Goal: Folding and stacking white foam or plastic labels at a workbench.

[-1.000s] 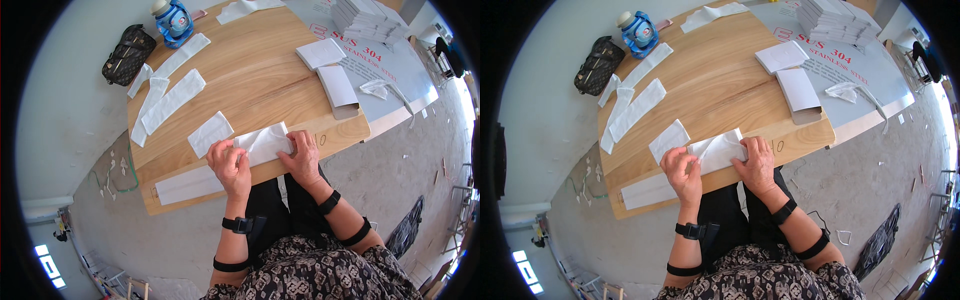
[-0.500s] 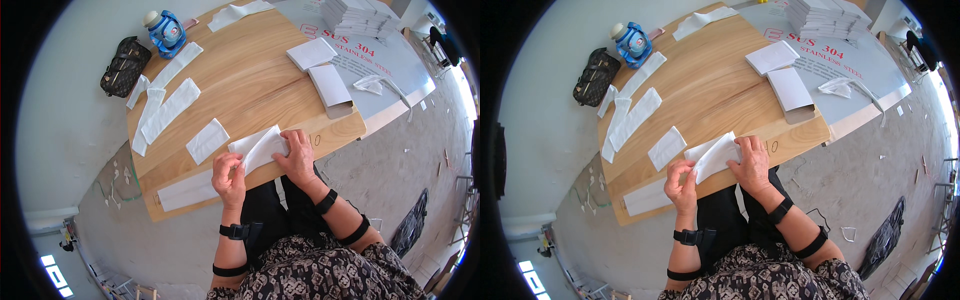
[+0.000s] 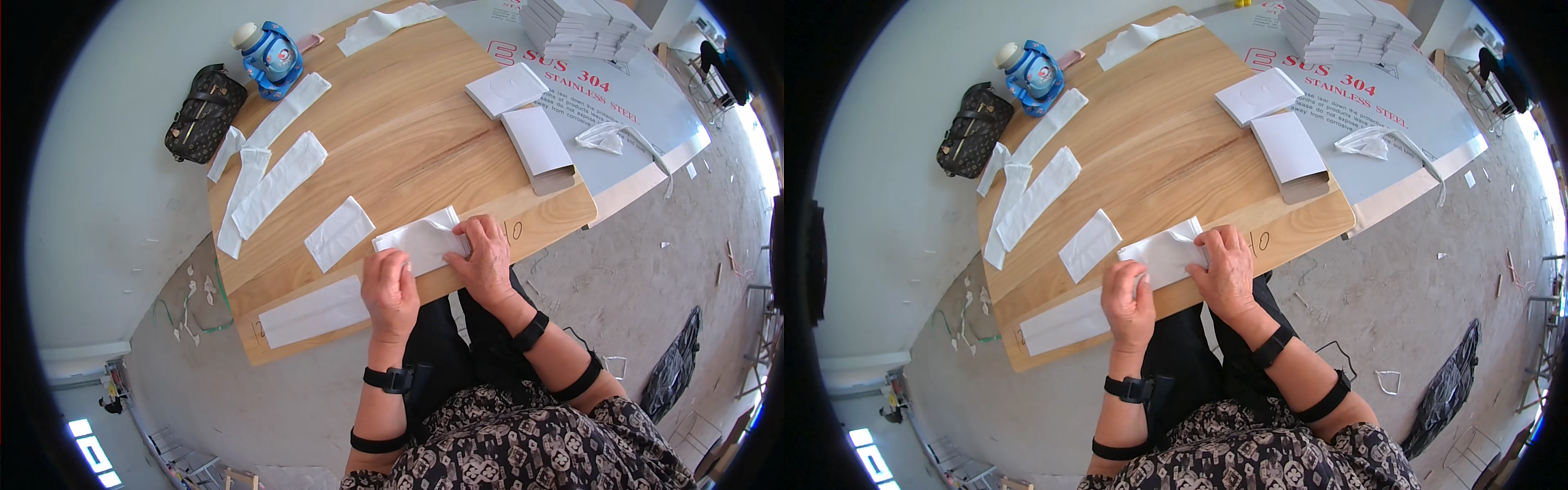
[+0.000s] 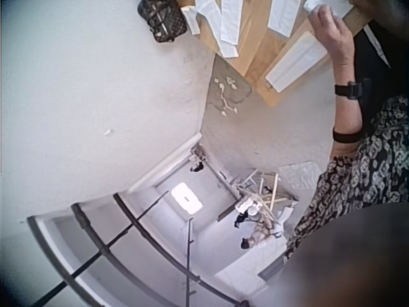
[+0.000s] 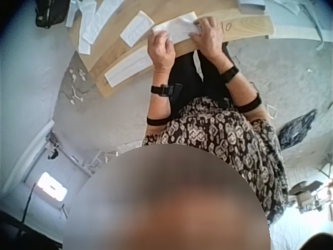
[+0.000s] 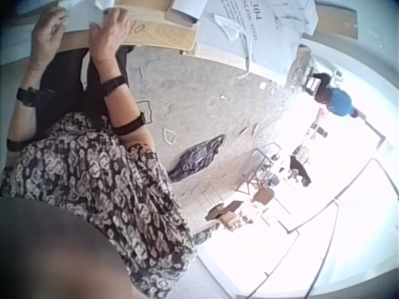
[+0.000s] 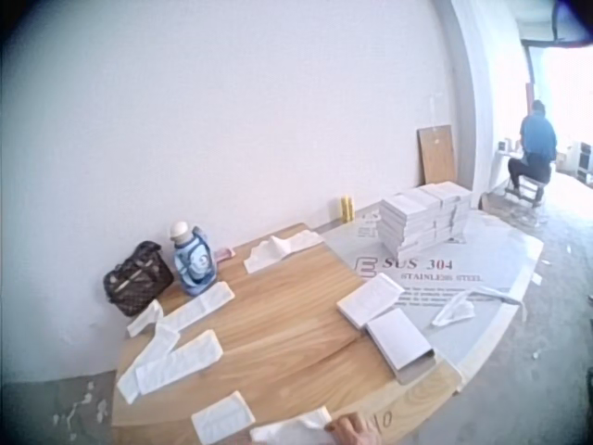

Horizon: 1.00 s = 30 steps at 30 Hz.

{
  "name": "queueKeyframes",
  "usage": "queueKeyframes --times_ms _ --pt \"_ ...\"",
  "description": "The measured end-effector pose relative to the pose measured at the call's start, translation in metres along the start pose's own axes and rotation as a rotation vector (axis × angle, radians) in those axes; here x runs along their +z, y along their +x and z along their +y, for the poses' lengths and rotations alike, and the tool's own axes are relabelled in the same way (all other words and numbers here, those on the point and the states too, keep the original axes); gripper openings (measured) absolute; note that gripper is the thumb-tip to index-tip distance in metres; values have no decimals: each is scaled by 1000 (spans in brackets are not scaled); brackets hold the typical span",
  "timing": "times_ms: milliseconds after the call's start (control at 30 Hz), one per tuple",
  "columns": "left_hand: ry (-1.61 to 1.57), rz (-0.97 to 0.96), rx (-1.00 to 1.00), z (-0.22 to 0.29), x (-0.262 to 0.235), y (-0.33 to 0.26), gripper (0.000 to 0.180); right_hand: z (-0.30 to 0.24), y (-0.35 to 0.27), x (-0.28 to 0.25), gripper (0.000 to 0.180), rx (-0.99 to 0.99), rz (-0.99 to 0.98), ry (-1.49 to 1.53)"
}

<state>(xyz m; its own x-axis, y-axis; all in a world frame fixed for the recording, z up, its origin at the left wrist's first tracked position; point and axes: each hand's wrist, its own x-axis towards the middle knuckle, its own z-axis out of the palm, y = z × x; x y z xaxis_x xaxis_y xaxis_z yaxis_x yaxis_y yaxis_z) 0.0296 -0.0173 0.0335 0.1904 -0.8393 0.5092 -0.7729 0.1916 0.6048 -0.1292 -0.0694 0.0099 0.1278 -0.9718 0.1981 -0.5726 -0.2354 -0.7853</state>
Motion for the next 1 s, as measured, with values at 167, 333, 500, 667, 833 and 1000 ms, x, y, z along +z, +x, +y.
queueKeyframes --times_ms 167,333,500,667,833,1000 --pt "-40 -221 -73 8 12 2 24 -1 -1 0 39 -21 17 20" --pt "-109 -333 -135 10 21 11 20 4 -2 3 39 -20 36 30" --pt "-225 -352 -275 8 34 18 10 4 -2 4 39 -41 56 17" --pt "-169 -358 -358 6 40 18 12 6 -3 4 29 -105 74 20" --pt "-237 -376 -456 10 45 23 21 10 -5 4 24 -131 80 22" --pt "-90 -379 -520 9 50 24 23 10 -6 3 24 -158 57 22"
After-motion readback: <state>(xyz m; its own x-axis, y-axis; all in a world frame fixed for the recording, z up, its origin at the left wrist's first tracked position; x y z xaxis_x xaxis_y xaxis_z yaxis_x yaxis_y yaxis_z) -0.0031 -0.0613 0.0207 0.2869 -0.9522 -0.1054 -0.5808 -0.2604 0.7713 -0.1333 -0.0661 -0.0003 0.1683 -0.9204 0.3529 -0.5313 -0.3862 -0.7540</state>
